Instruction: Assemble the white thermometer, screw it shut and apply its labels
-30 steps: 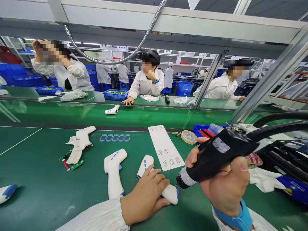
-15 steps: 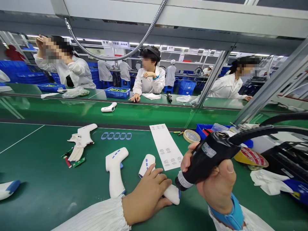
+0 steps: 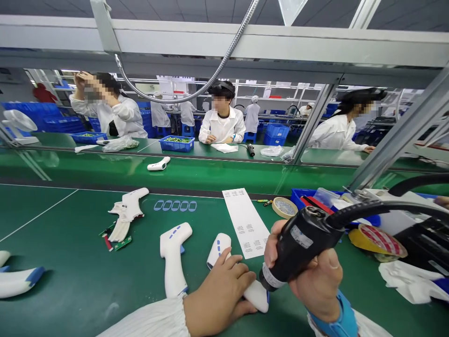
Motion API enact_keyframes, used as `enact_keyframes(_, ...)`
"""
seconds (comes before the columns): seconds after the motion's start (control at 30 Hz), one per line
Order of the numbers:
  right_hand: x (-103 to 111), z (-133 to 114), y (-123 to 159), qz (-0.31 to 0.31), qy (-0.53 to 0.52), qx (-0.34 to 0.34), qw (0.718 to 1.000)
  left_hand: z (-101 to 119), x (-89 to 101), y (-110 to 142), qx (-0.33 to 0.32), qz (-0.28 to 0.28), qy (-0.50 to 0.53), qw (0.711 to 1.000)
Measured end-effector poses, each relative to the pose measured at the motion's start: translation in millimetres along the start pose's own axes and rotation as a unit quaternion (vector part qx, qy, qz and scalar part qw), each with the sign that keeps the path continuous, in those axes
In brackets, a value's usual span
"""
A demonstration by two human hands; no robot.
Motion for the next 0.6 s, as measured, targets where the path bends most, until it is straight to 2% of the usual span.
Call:
enact_keyframes(0.27,2.3,0.7,2.6,-0.004,0.011,0.021,1.000,-2.4,0.9,1.3,-0.013,0.024,0.014,1.000)
enact_keyframes(0.6,-3.1,15.7,0.6,-0.053,-0.004,-0.015,0.998,-1.6,4.7,0.1,-0.015,0.032,0.021,0.999)
Point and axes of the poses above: each hand's wrist, its own y-axis away from the middle knuckle, its own x-axis out of the back of the hand, z = x × y, the point moved 9 cm from there along -y, towards the middle knuckle, and after that the axes turned 3 degrees about -z, right-handed, at the moved point
